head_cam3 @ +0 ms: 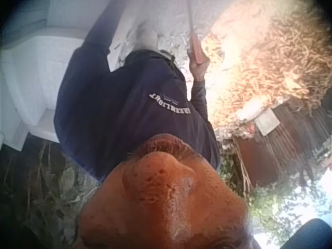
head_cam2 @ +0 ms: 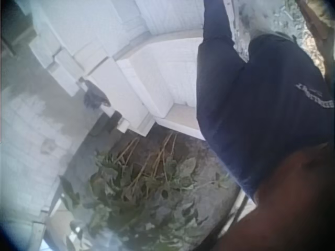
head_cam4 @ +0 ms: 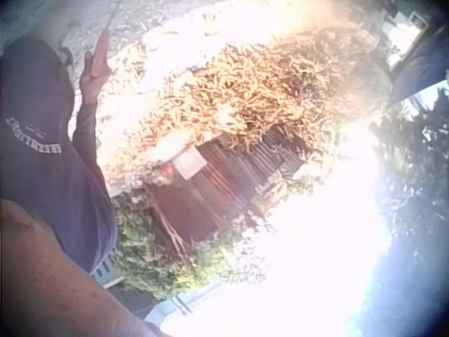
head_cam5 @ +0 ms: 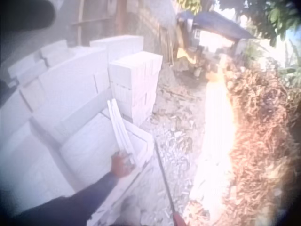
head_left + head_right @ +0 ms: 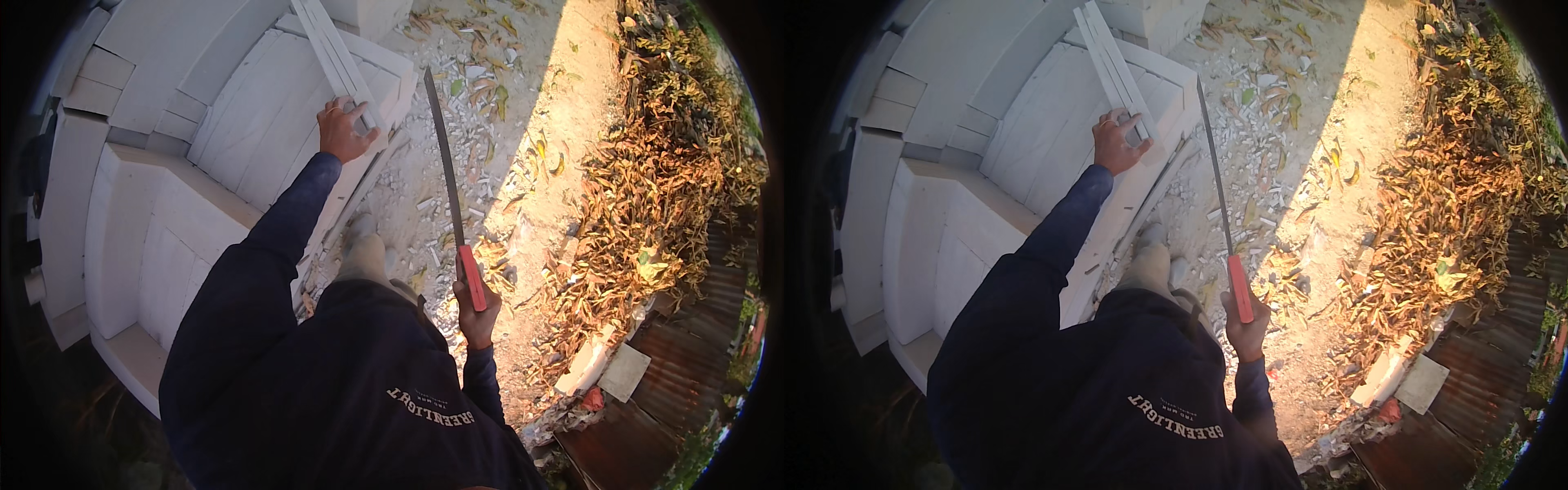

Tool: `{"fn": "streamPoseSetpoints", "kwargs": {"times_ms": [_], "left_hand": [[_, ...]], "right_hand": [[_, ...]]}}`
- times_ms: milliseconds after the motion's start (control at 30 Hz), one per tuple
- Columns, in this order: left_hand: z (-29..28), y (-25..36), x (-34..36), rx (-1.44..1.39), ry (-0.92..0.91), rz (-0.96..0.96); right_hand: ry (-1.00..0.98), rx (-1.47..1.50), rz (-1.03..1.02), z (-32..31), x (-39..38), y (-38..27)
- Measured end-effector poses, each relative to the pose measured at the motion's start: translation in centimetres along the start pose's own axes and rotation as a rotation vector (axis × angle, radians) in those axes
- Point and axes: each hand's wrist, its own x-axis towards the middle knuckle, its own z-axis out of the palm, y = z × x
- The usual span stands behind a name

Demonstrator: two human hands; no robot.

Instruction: The person uses a hand saw to cut a white wooden plank resting on a stack of similar planks. They repeatedly saw through the wood, then lift and reposition the plank to continue cutting. The cut pieces are placed back onto the stack.

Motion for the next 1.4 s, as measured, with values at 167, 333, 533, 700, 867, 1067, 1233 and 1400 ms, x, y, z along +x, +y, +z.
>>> {"fn": "streamPoseSetpoints", "kwargs": {"times_ms": [167, 333, 533, 700, 867, 1067, 1233, 1400], "left_hand": [[0.0, -0.1, -2.0, -0.309, 0.109, -0.155], [-2.1, 3.2, -7.8, -0.205, 0.414, -0.213], [1.7, 0.7, -11.9, -0.19, 0.201, -0.489], [3.1, 0.7, -6.7, -0.425, 0.141, -0.585], [5.1, -0.9, -3.7, -0.535, 0.162, -0.588], [6.3, -1.5, -2.9, -0.592, 0.029, -0.684], [9.8, -5.8, -4.1, -0.565, 0.135, -0.749], [8.2, -2.3, -2.9, -0.635, 0.133, -0.73]], "right_hand": [[-0.067, 0.04, -0.07, 0.9, 0.7, -1.9], [-0.181, 0.039, -0.086, 2.2, 1.0, -1.1], [-0.189, 0.013, -0.155, 3.7, 1.8, -1.2], [-0.163, 0.026, -0.157, 4.0, 2.8, -0.6], [-0.146, 0.059, -0.156, 4.6, 3.1, -1.1], [-0.306, -0.114, -0.128, 4.1, 5.7, -0.5], [-0.364, -0.043, -0.134, 4.1, 7.6, -1.1], [-0.317, -0.491, -0.195, 5.1, 6.4, -1.3]]}}
